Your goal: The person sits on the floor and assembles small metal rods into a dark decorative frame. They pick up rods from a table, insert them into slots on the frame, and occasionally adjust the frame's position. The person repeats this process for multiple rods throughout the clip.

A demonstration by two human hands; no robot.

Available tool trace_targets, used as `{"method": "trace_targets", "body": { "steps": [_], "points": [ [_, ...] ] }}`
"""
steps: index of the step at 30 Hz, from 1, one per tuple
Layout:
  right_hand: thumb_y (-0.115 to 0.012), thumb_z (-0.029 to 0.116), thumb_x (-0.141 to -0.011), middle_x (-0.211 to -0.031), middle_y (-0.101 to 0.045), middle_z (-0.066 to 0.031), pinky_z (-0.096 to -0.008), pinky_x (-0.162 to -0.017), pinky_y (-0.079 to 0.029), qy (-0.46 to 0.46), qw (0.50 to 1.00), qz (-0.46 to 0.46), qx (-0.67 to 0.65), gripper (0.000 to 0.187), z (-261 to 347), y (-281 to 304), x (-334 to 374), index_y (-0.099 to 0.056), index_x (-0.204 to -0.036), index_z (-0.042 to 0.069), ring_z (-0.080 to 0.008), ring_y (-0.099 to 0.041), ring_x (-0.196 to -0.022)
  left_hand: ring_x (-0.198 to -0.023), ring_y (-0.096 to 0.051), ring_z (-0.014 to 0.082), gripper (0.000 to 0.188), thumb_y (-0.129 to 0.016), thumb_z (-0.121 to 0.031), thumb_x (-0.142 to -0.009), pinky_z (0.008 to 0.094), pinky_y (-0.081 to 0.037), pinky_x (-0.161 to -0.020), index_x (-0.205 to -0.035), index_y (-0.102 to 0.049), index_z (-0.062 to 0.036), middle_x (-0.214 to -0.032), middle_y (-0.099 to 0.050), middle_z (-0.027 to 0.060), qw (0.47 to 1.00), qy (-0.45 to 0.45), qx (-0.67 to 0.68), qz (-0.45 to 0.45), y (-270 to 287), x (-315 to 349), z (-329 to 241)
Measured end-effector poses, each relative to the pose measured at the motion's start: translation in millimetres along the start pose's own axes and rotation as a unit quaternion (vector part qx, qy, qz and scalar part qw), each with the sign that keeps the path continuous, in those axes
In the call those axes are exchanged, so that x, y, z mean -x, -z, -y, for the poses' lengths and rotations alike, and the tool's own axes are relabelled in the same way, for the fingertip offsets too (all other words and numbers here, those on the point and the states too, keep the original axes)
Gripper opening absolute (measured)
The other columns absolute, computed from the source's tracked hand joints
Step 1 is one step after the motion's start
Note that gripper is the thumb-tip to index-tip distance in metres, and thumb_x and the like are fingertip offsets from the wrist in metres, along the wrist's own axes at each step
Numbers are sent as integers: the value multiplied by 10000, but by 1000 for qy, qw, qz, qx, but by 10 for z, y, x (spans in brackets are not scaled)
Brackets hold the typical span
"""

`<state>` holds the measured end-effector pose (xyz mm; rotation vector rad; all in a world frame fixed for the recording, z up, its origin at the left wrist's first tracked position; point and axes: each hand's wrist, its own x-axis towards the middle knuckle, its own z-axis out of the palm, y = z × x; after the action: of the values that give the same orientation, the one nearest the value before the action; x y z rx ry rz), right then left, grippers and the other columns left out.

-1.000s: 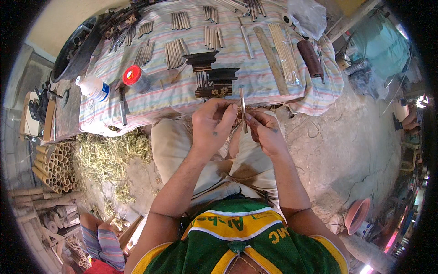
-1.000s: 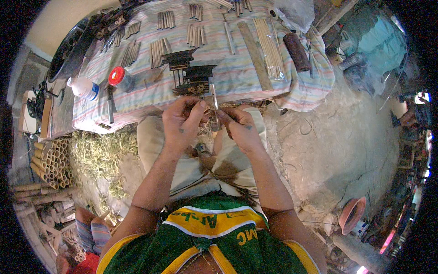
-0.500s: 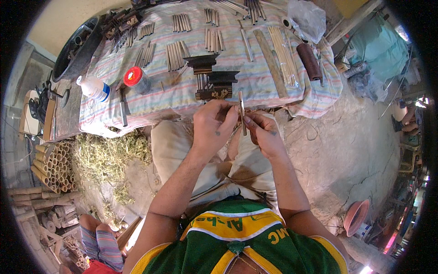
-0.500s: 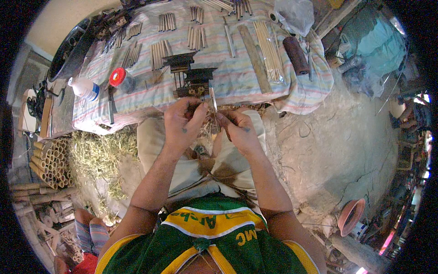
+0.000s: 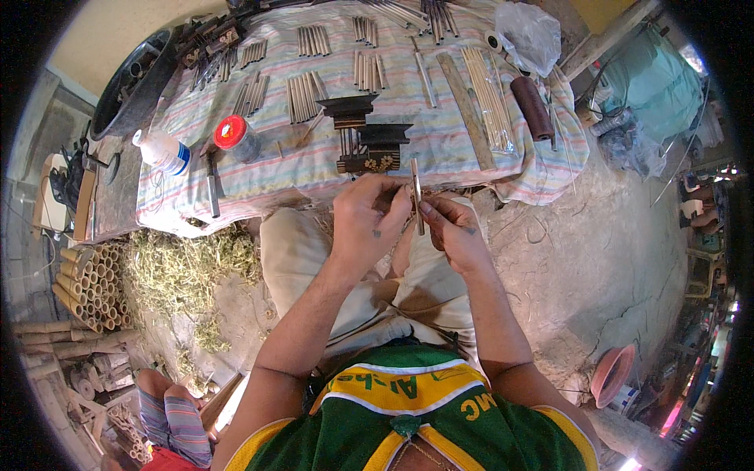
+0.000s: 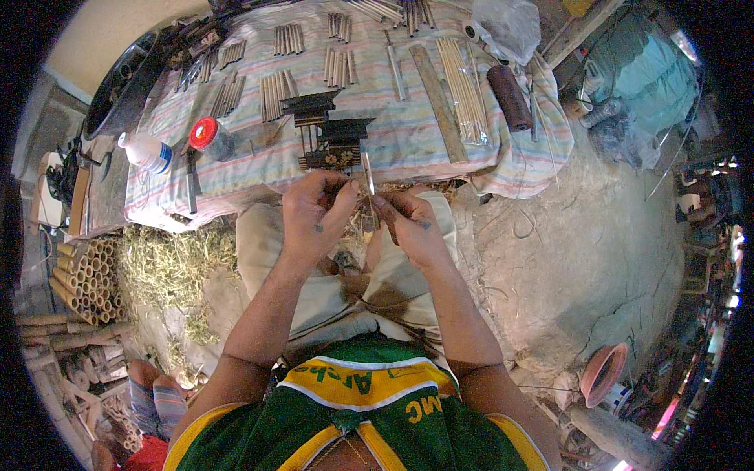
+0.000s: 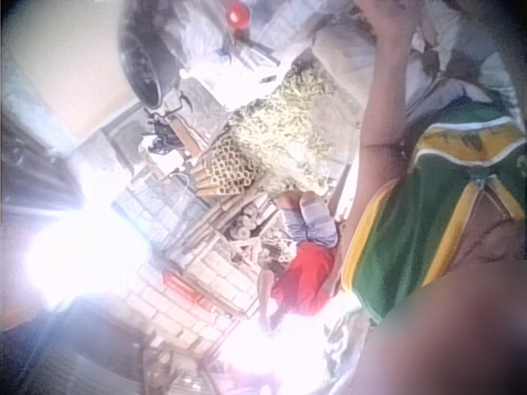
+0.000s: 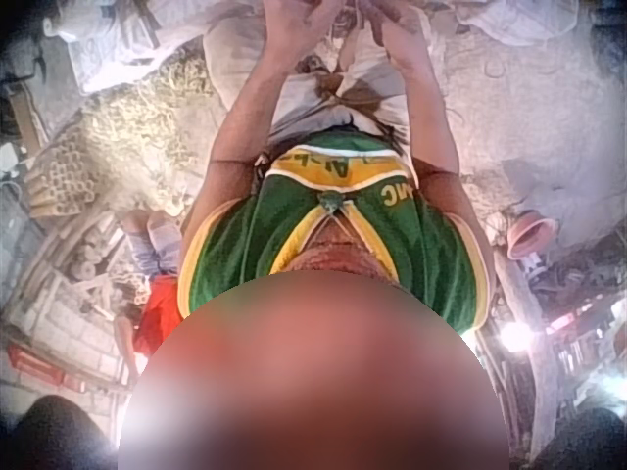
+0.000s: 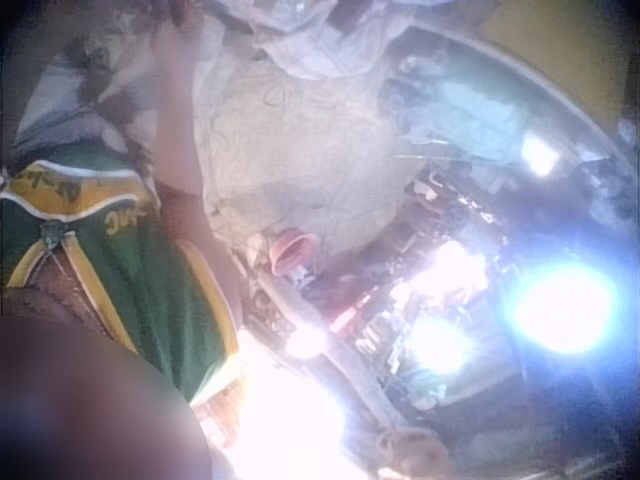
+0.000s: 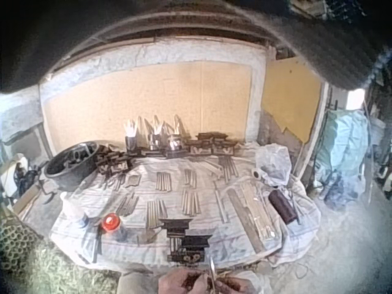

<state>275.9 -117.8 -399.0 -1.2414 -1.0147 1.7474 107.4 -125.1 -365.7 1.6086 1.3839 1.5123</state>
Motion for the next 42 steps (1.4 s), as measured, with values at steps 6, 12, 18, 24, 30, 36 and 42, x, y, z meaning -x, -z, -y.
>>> {"method": "trace_targets", "body": {
  "steps": [6, 12, 18, 24, 30, 36, 42],
  "points": [
    [-622, 155, -925, -878, -650, 1, -215, -679, -425, 60, 997, 8, 49, 217, -31, -9, 0, -667, -1068, -2, -64, -521, -767, -628, -589, 93, 202, -697, -95, -847, 251, -480, -543, -984, -641, 42, -705, -627, 70, 999, -7, -29, 22, 0, -49, 30],
    [-588, 62, -906, -915, -653, -2, -225, -765, -452, 130, 988, 11, 82, 184, -94, -24, -43, -652, -1060, -14, -66, -549, -845, -755, -640, 127, 358, -698, -63, -842, 267, -527, -639, -1166, -578, 28, -814, -653, 118, 995, 43, 54, 77, 7, -71, 14],
    [-692, 106, -865, -762, -590, 49, -191, -579, -367, 184, 973, 23, 134, 165, -131, -15, 27, -676, -1005, 20, -16, -455, -667, -819, -656, 201, 176, -705, -45, -821, 298, -530, -725, -988, -665, -5, -915, -672, 134, 987, 5, -91, 132, 165, -82, 77],
    [-713, 138, -849, -704, -568, 35, -230, -523, -352, 204, 946, -16, 252, 204, -211, -66, -51, -671, -1005, 13, -53, -439, -595, -707, -633, 169, 98, -635, -53, -885, 250, -496, -580, -962, -633, 9, -914, -649, 117, 994, -78, -78, -12, 343, 13, 90],
    [-752, 197, -802, -734, -576, -67, -266, -588, -418, 196, 922, -28, 332, 309, -146, -71, -319, -655, -1026, 9, -139, -507, -627, -606, -556, 71, 158, -596, -146, -951, 213, -450, -516, -980, -600, 9, -778, -622, 28, 967, 204, 154, 18, 588, 98, 33],
    [-774, 153, -738, -954, -572, -142, -338, -745, -469, 405, 832, -88, 369, 441, -127, -46, -817, -614, -1116, -9, -249, -558, -854, -557, -553, 78, 246, -602, -197, -951, 223, -451, -497, -976, -614, 48, -673, -595, 50, 952, 270, 120, 82, 783, 214, 154],
    [-751, 113, -777, -958, -582, -127, -342, -791, -472, 465, 776, -16, 426, 333, -259, -24, -1141, -605, -1039, -30, -261, -565, -895, -592, -582, 147, 245, -666, -208, -889, 274, -475, -566, -964, -660, 25, -667, -616, 78, 945, 218, -129, 207, 846, 242, 394]
  ]
}}
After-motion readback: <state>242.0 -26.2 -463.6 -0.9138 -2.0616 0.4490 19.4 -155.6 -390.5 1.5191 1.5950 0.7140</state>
